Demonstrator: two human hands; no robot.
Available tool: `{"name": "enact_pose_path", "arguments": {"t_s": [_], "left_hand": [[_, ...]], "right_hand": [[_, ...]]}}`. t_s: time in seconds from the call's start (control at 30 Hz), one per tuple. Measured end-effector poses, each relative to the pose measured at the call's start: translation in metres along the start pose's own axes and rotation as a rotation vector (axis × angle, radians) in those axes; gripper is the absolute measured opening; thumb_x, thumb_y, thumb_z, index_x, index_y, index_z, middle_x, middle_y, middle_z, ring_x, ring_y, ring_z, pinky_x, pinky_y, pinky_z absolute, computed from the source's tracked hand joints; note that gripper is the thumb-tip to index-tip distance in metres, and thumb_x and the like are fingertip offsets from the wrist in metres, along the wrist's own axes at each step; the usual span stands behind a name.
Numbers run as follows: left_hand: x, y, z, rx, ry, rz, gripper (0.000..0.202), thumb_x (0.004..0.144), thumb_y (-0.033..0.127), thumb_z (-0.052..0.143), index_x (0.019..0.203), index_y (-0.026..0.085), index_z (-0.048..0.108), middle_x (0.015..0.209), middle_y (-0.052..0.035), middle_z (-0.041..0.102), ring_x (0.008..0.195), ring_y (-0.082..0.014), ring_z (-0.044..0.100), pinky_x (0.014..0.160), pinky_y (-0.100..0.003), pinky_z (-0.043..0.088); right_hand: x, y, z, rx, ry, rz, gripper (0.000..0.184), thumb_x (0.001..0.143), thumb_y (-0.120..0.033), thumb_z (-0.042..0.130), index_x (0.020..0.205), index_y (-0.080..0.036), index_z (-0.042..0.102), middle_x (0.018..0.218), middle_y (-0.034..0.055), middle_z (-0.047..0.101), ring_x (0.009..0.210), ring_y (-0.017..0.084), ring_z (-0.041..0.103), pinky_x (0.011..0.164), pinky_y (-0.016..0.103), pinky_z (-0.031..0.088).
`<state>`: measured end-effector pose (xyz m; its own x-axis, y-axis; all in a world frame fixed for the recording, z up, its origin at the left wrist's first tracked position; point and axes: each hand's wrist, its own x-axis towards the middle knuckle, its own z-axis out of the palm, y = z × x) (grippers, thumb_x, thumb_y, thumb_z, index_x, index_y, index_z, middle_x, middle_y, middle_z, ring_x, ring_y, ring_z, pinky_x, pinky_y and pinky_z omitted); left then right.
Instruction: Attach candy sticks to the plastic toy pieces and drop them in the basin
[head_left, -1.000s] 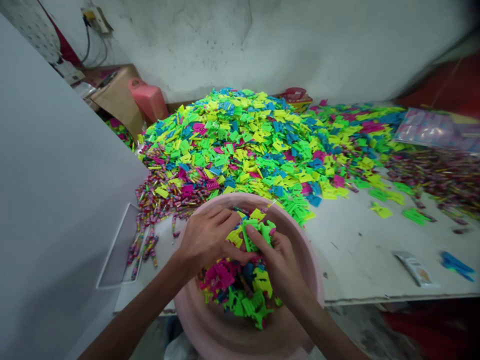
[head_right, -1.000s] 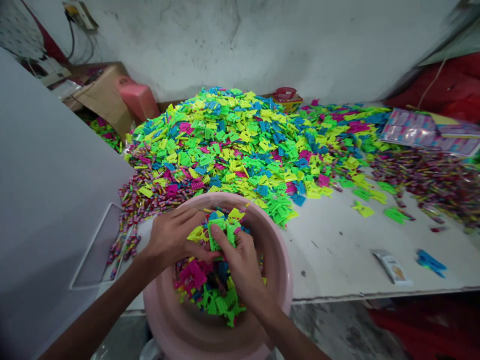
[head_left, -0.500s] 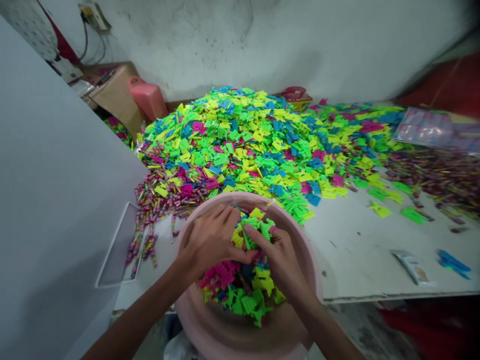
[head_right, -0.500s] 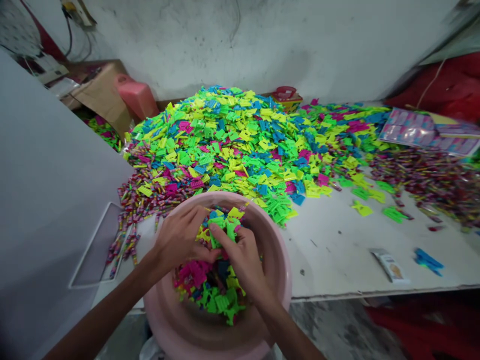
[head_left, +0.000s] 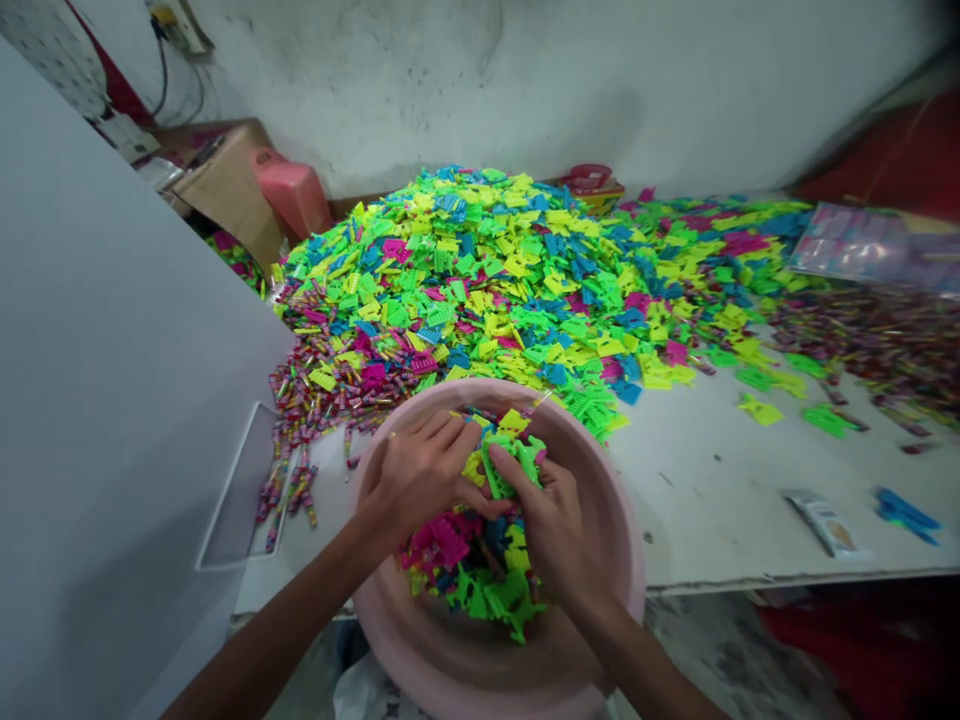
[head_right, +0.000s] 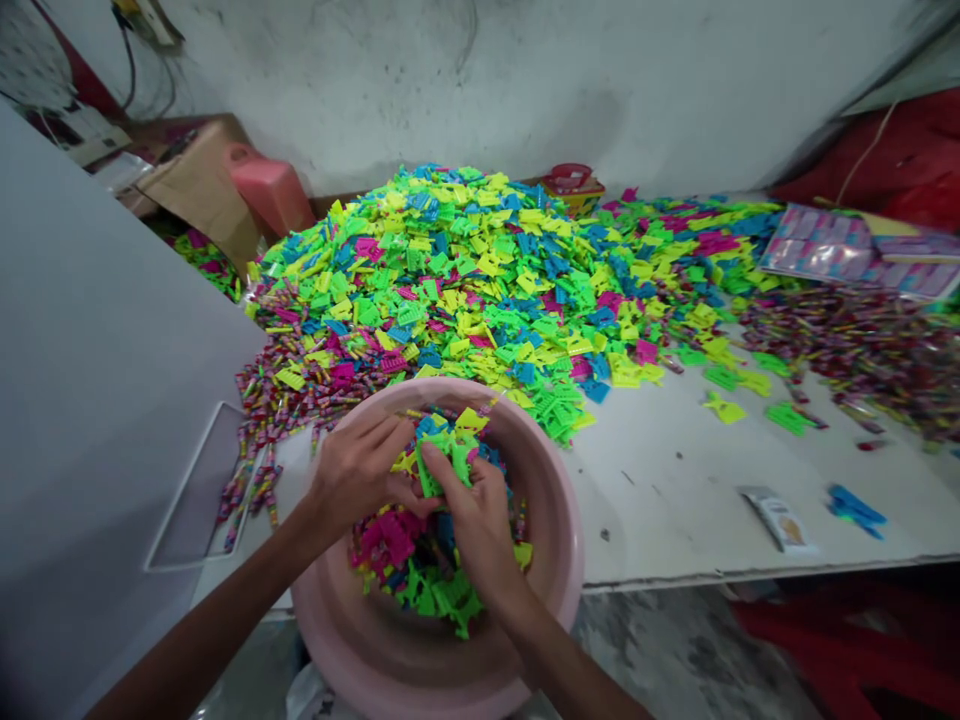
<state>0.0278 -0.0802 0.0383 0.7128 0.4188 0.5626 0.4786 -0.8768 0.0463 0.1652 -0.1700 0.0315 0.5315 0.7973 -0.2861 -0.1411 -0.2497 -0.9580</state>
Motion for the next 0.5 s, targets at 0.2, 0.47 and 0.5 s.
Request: {"name": "enact_pose_path", "arguments": {"t_s": [0.2,0.47,0.5], "left_hand": [[-0.002,0.004,-0.001,0.042,-0.055,-0.001,0.050,0.095,0.065,0.048,0.073,0.020,0.054,0.067,-0.0033,0.063,0.065,-0.0196,0.060,0.059,-0.031,0.039],[-0.002,0.018,0.001,0.126,-0.020,-0.066,0.050,0.093,0.067,0.050,0.073,0.021,0.051,0.066,-0.0034,0.062,0.063,-0.0198,0.060,0.057,-0.032,0.040],[-0.002,0.019,0.001,0.132,-0.023,-0.058,0.049,0.094,0.065,0.050,0.073,0.021,0.051,0.066,-0.0033,0.062,0.064,-0.0201,0.061,0.057,-0.032,0.040]], "right_hand": [[0.002,0.007,0.001,0.007,0.049,0.045,0.042,0.066,-0.057,0.083,0.083,-0.020,0.073,0.081,0.0018,0.063,0.078,0.022,0.056,0.068,0.031,0.047],[-0.002,-0.011,0.001,0.046,0.009,0.031,0.041,0.072,-0.056,0.079,0.083,-0.016,0.074,0.077,0.0023,0.065,0.074,0.021,0.056,0.063,0.030,0.045],[-0.001,-0.012,0.002,0.047,0.013,0.031,0.041,0.072,-0.056,0.078,0.083,-0.017,0.074,0.078,0.0030,0.065,0.075,0.022,0.057,0.063,0.030,0.046]]}}
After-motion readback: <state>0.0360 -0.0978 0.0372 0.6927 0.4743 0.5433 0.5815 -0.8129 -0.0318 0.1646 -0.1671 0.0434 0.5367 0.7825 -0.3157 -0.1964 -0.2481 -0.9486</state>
